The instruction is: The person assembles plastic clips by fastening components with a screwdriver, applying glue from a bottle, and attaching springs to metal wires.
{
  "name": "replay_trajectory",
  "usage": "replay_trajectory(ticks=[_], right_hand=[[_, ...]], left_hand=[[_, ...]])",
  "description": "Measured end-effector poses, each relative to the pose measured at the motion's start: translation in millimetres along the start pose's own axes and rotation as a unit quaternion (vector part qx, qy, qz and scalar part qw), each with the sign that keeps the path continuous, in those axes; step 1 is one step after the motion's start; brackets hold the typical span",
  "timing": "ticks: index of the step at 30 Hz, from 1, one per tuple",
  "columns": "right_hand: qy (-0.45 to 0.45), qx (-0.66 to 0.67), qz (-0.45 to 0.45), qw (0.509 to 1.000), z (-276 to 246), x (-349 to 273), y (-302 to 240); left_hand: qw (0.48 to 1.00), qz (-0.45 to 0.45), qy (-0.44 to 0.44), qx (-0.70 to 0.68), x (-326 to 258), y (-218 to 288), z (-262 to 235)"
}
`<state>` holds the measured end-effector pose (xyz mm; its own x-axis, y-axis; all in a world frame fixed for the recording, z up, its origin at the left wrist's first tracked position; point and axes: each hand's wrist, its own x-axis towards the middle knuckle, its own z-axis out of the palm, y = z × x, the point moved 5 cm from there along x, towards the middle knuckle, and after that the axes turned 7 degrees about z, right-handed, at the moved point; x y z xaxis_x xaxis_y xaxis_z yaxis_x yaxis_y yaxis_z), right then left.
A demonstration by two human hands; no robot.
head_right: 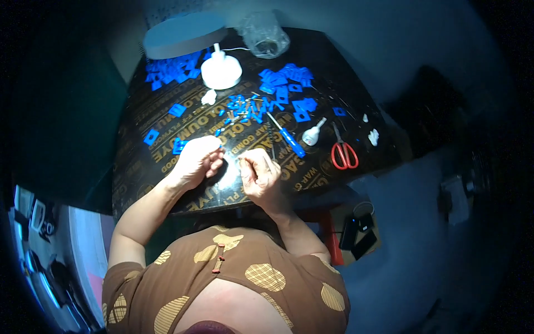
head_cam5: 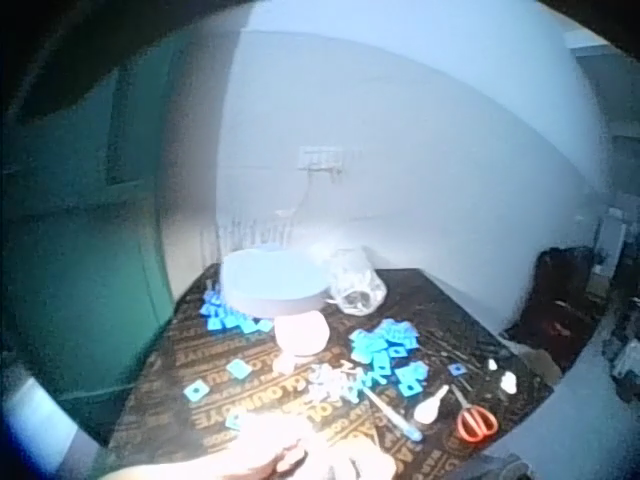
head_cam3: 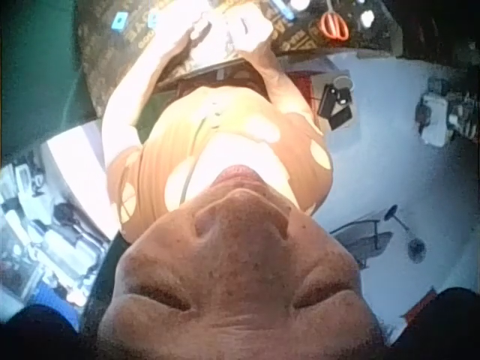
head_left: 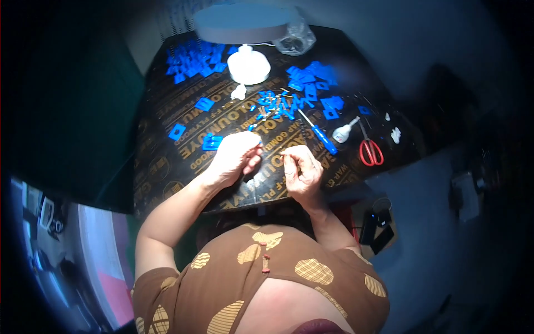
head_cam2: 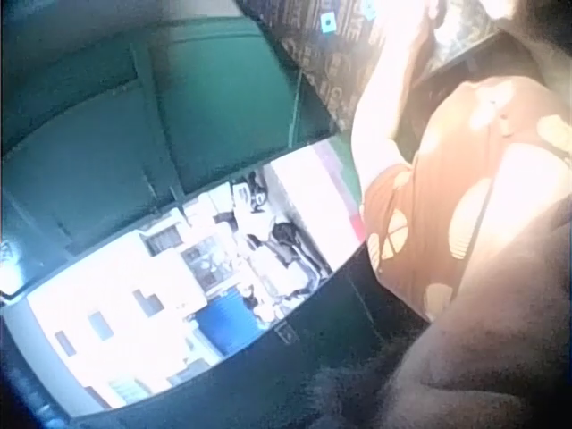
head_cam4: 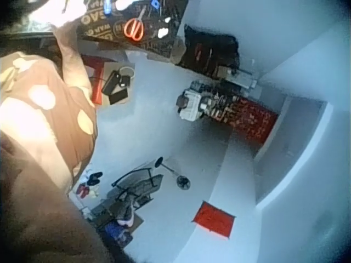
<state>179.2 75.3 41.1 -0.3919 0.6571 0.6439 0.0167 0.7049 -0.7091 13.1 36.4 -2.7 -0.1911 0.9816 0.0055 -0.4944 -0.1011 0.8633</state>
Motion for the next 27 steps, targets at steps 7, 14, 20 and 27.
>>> replay_trajectory(ticks=[7,14,20,27], right_hand=[[0.148,-0.020,0.072,0.986,-60,-22,25],[0.200,-0.087,0.149,0.964,-109,-13,81],[0.137,-0.190,0.169,0.957,-119,7,110],[0.060,-0.106,0.194,0.973,-109,22,147]], left_hand=[[1.000,-0.008,-0.009,-0.001,-12,7,17],[0.994,-0.032,0.025,-0.098,-37,-17,37],[0.985,0.011,0.020,-0.173,-41,-41,34],[0.969,0.048,0.014,-0.243,-41,-46,23]])
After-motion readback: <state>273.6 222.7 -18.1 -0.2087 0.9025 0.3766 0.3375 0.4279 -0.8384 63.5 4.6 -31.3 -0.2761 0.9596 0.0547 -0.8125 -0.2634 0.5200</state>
